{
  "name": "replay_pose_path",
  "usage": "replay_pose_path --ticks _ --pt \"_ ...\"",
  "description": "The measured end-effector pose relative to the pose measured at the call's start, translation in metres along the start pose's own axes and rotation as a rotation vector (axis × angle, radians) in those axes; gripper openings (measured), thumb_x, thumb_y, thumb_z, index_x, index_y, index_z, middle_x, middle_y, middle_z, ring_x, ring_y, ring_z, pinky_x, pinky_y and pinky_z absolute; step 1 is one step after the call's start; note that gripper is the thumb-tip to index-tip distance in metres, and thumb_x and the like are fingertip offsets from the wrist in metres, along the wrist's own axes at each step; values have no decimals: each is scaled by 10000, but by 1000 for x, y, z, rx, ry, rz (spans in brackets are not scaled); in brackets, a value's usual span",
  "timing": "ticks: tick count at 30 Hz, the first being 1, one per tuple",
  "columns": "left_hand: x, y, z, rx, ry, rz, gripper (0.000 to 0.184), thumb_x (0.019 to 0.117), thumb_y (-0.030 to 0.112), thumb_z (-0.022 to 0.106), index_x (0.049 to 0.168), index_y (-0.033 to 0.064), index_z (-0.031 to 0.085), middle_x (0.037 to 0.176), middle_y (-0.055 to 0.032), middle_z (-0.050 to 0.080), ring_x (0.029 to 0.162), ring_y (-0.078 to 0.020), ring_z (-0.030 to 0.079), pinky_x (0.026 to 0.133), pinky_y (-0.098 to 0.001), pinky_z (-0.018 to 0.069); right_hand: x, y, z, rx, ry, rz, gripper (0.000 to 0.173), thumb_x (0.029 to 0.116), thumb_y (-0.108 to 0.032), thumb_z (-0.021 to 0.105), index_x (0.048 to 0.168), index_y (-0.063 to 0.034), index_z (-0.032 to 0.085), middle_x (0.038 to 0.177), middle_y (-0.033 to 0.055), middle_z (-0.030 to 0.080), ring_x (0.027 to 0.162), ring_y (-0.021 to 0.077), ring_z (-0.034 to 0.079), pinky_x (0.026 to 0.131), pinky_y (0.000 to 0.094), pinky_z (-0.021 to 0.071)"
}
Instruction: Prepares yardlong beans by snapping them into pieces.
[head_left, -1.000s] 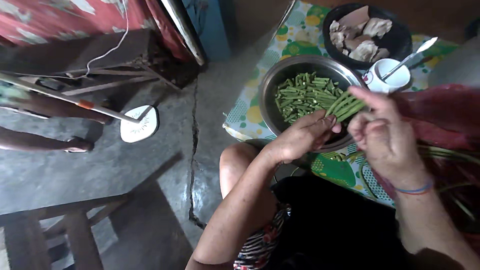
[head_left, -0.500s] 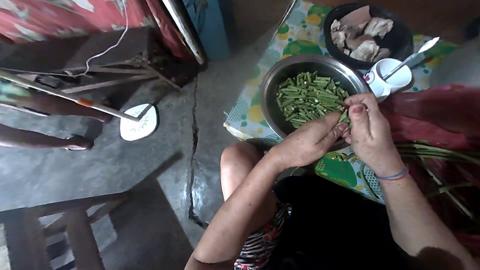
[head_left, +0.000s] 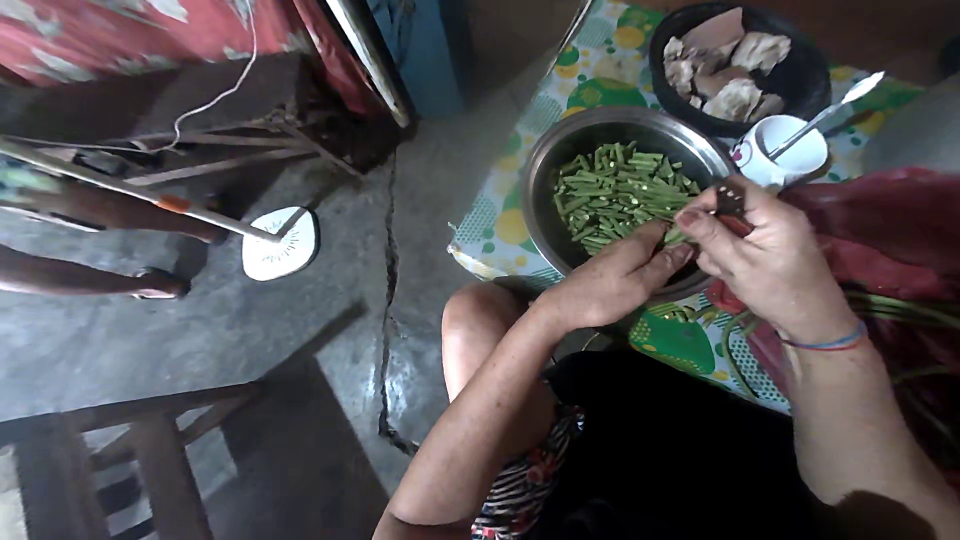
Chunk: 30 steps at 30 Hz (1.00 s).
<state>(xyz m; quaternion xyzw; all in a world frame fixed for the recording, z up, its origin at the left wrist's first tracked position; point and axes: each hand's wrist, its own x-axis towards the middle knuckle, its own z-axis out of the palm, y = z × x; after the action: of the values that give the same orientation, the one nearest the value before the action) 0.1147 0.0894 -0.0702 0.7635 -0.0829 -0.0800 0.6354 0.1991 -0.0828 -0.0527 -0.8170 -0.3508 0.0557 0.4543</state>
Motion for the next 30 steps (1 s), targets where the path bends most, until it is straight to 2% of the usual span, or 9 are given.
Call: replay_pose_path --ticks 6,8,11,13,16,18,24,26,30 --pt "1 -4 -2 26 -2 77 310 1116 181 345 1043 16 597 730 12 464 626 -47 456 592 -203 409 16 6 -17 67 89 29 124 1020 -285 612 1077 -178 585 690 -129 509 456 -57 402 422 112 376" --pt "2 -7 -2 59 58 66 308 1118 191 342 1018 26 581 738 -5 473 619 -70 460 579 -227 419 17 11 -17 -26 65 13 305 1049 -386 542 1249 -156 557 791 -68 530 516 -18 443 458 154 405" --pt "0 -6 -4 -34 105 -7 316 1121 193 330 1015 26 577 699 2 438 575 -70 426 540 -223 387 11 9 -11 -150 70 -7 598 1084 -512 288 1533 -127 377 857 2 558 577 58 473 495 244 425" --pt "0 -4 -4 -196 85 -39 312 1123 190 315 989 42 554 656 31 396 537 -40 381 505 -184 346 1 3 -3 -155 77 -83 601 1102 -507 234 1505 -102 420 804 -10 546 566 56 468 480 240 420" --pt "-1 -1 -3 -410 17 -12 304 1116 169 291 949 79 528 646 66 407 535 -7 390 500 -148 346 -12 -1 13 -216 85 -204 457 1115 -402 349 1375 -90 557 776 1 596 568 52 501 505 238 437" --pt "0 -1 -2 -453 -3 28 300 1109 159 286 923 91 511 642 70 420 540 -3 399 508 -147 350 -14 0 19 -267 95 -242 414 1115 -380 371 1315 -73 565 797 1 624 600 33 535 545 208 466" --pt "-1 -4 3 19 74 237 272 1090 124 377 1028 -23 597 765 -10 515 659 -46 482 615 -210 432 -8 -2 16 -173 61 -87 414 1117 -392 345 1170 -28 534 751 -23 557 569 -28 525 535 164 479" --pt "1 -5 5 27 68 261 275 1095 137 364 994 -2 579 731 9 473 631 -36 451 592 -195 402 -1 -2 10 -68 -15 55 444 1115 -435 290 1185 -64 524 745 -40 534 521 -21 478 473 169 439" --pt "1 -6 -1 -79 50 201 288 1113 171 333 1010 23 558 697 17 442 580 -42 436 542 -189 395 5 2 -2 106 -99 105 528 1087 -525 302 1448 -167 443 764 -56 561 456 -4 427 399 166 390"
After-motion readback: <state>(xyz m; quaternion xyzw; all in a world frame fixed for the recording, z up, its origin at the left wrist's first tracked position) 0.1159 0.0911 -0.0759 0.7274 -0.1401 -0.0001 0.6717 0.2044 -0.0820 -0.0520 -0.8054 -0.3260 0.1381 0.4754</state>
